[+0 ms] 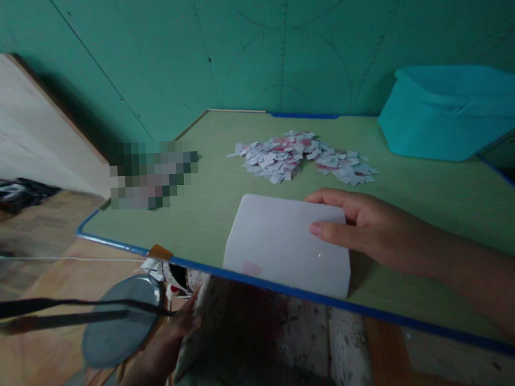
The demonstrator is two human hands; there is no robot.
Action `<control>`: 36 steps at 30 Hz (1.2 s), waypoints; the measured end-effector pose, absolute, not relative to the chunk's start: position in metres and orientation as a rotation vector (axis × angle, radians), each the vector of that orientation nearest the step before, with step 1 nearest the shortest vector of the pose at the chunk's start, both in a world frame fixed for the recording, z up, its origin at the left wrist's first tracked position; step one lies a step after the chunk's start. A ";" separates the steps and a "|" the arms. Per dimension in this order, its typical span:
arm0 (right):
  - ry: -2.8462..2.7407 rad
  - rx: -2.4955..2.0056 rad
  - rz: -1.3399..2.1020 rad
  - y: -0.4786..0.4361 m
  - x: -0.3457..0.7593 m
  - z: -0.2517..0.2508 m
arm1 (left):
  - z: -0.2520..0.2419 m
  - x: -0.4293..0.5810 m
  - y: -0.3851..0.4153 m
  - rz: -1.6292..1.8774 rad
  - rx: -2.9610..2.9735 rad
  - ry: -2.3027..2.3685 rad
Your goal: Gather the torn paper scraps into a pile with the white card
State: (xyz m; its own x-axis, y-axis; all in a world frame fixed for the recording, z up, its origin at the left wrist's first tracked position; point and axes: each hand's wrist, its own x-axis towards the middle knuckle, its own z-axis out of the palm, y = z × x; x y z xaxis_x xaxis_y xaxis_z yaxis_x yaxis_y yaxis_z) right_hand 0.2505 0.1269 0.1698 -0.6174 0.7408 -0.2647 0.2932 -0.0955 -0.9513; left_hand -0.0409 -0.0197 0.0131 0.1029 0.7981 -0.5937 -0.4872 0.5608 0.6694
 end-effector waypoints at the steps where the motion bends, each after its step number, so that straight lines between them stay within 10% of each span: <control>1: -1.826 -1.129 1.768 0.127 0.250 0.170 | 0.012 -0.041 -0.020 0.978 0.338 1.099; 36: -2.005 -1.099 1.609 0.119 0.250 0.170 | 0.020 -0.036 -0.016 1.031 0.403 1.212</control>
